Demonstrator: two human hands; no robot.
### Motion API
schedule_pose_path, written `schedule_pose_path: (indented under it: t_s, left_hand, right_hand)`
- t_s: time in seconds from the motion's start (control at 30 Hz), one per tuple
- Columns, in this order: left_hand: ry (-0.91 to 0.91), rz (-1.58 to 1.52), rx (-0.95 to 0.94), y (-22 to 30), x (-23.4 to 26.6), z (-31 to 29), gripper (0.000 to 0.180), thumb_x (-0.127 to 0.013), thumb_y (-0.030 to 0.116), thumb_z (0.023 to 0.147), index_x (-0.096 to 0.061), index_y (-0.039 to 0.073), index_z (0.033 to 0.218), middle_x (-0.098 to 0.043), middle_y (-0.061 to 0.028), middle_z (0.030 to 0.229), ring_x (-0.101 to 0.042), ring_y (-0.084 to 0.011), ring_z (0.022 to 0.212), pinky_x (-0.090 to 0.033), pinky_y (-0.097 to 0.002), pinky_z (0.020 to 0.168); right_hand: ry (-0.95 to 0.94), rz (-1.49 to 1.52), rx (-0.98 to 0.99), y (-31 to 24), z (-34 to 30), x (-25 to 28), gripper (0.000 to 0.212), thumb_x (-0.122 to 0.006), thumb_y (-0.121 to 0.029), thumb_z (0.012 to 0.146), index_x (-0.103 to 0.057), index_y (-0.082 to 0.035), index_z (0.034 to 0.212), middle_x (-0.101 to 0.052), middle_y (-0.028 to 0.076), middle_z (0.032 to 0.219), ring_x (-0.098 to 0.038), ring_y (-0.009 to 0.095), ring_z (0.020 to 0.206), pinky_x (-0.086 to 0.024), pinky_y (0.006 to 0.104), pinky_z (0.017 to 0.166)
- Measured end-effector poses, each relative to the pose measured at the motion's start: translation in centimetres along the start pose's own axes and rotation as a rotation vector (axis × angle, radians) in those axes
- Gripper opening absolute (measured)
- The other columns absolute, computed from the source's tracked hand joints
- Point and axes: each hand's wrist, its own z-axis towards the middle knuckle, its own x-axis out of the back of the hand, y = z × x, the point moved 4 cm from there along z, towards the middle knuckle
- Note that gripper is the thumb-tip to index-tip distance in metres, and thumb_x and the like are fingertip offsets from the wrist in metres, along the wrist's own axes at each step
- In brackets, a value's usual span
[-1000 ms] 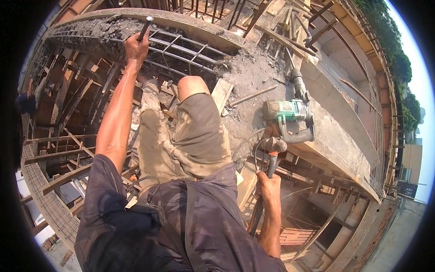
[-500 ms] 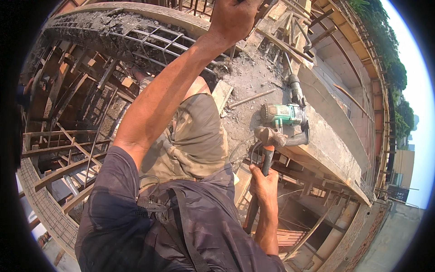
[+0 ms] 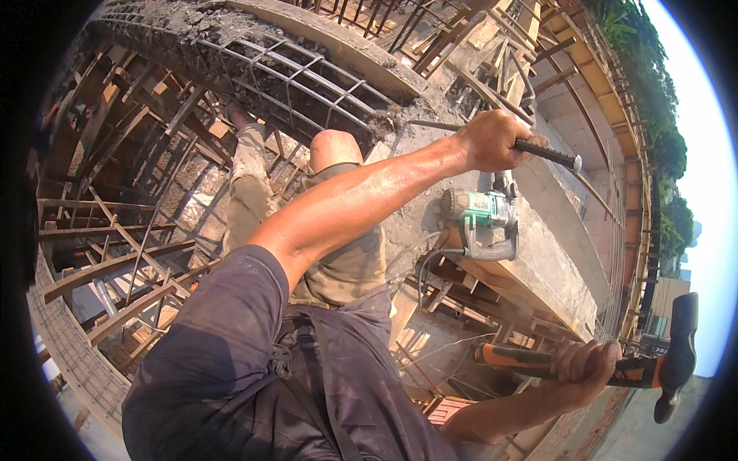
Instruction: The person uses a hammer and a metal rod to adjust and secure a rebar frame for a concrete beam while working on a construction site.
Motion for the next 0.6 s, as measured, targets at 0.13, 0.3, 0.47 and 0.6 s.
schedule_pose_path:
  t_s: [0.13, 0.3, 0.47, 0.6]
  left_hand:
    - [-0.004, 0.027, 0.015, -0.4, 0.5, 0.3, 0.041, -0.057, 0.042, 0.092, -0.069, 0.01, 0.069, -0.063, -0.0182, 0.063, -0.065, -0.04, 0.067, -0.054, -0.0474, 0.067]
    - [-0.002, 0.046, 0.028, -0.8, 0.3, -0.1, 0.042, -0.058, 0.04, 0.092, -0.067, 0.007, 0.068, -0.063, -0.0188, 0.065, -0.066, -0.0394, 0.069, -0.053, -0.0467, 0.067]
    - [0.078, 0.005, 0.082, -1.4, 2.5, -0.2, 0.045, -0.057, 0.04, 0.094, -0.065, 0.005, 0.068, -0.061, -0.0199, 0.064, -0.064, -0.04, 0.067, -0.051, -0.0466, 0.064]
    - [0.04, 0.083, 0.163, -1.2, 2.6, -0.5, 0.045, -0.055, 0.044, 0.094, -0.068, 0.008, 0.069, -0.067, -0.0171, 0.07, -0.067, -0.0373, 0.073, -0.053, -0.0471, 0.073]
  right_hand:
    - [-0.072, 0.215, 0.307, -3.2, 1.9, -2.6, 0.044, -0.043, -0.025, 0.102, -0.025, -0.02, 0.063, -0.021, -0.004, 0.051, -0.017, 0.006, 0.038, -0.027, 0.0233, 0.04]
    - [-0.349, -0.15, -0.539, 6.3, -0.7, -8.0, 0.036, -0.066, -0.019, 0.091, -0.037, -0.014, 0.071, -0.026, -0.006, 0.049, -0.024, 0.005, 0.035, -0.022, 0.0252, 0.031]
    - [-0.09, -0.125, -0.187, -0.5, -0.6, -6.4, 0.029, -0.059, -0.016, 0.094, -0.042, -0.012, 0.07, -0.029, -0.006, 0.051, -0.023, 0.003, 0.035, -0.021, 0.0225, 0.03]
    - [0.259, 0.031, 0.404, -8.7, 2.1, -5.0, 0.037, -0.047, -0.022, 0.099, -0.036, -0.015, 0.065, -0.025, -0.003, 0.05, -0.021, 0.005, 0.039, -0.026, 0.021, 0.038]
